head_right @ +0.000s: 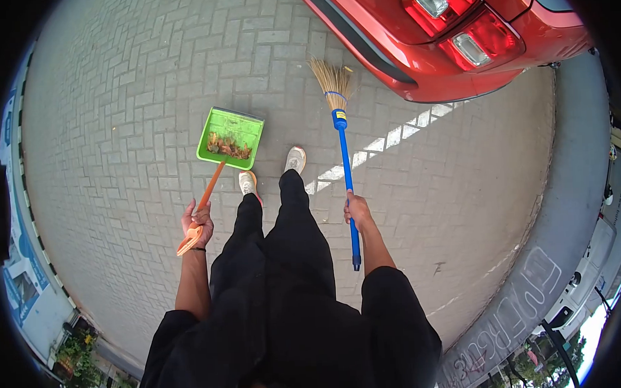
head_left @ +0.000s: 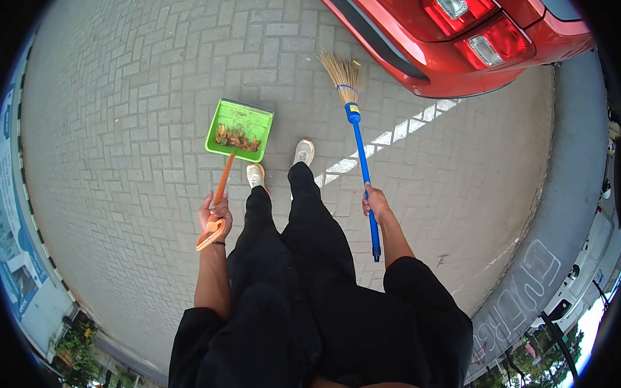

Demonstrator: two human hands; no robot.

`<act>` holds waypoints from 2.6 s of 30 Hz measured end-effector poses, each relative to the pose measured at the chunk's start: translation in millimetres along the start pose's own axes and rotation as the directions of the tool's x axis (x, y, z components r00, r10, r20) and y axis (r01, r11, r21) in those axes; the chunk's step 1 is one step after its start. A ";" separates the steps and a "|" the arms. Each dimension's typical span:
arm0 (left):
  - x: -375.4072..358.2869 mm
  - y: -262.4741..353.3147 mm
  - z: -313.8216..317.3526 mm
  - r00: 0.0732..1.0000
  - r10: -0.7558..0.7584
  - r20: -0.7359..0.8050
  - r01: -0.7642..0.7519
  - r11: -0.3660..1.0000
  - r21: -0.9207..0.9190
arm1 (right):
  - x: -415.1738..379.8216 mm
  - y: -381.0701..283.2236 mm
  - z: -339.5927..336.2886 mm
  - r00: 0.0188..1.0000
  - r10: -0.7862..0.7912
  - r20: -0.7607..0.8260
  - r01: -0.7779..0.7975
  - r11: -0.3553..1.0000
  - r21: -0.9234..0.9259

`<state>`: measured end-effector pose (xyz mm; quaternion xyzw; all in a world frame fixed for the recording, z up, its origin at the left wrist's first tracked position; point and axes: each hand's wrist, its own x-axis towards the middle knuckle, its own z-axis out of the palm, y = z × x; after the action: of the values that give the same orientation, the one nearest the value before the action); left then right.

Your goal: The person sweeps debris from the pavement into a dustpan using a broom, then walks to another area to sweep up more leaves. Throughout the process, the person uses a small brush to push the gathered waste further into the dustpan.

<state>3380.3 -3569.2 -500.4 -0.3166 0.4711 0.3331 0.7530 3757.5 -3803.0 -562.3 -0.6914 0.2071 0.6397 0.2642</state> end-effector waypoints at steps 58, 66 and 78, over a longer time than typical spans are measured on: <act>-10.2 152.8 -55.5 0.994 -0.028 0.106 0.063 0.938 -0.341 | -107.9 -40.6 129.6 0.995 -0.040 0.092 0.090 0.750 -0.655; -50.6 230.2 -84.3 0.950 0.283 0.134 -0.168 0.823 -0.543 | -122.7 -118.6 304.7 0.930 -0.154 0.334 0.364 0.512 -0.778; -116.6 436.4 -134.5 0.881 0.464 0.090 -0.326 0.736 -0.593 | -159.9 -99.3 613.9 0.858 -0.225 0.461 0.492 0.104 -0.865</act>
<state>2925.3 -3447.2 -512.1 -0.3744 0.3172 0.6442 0.5867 3328.3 -3347.3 -419.1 -0.6551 -0.4431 0.6091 -0.0586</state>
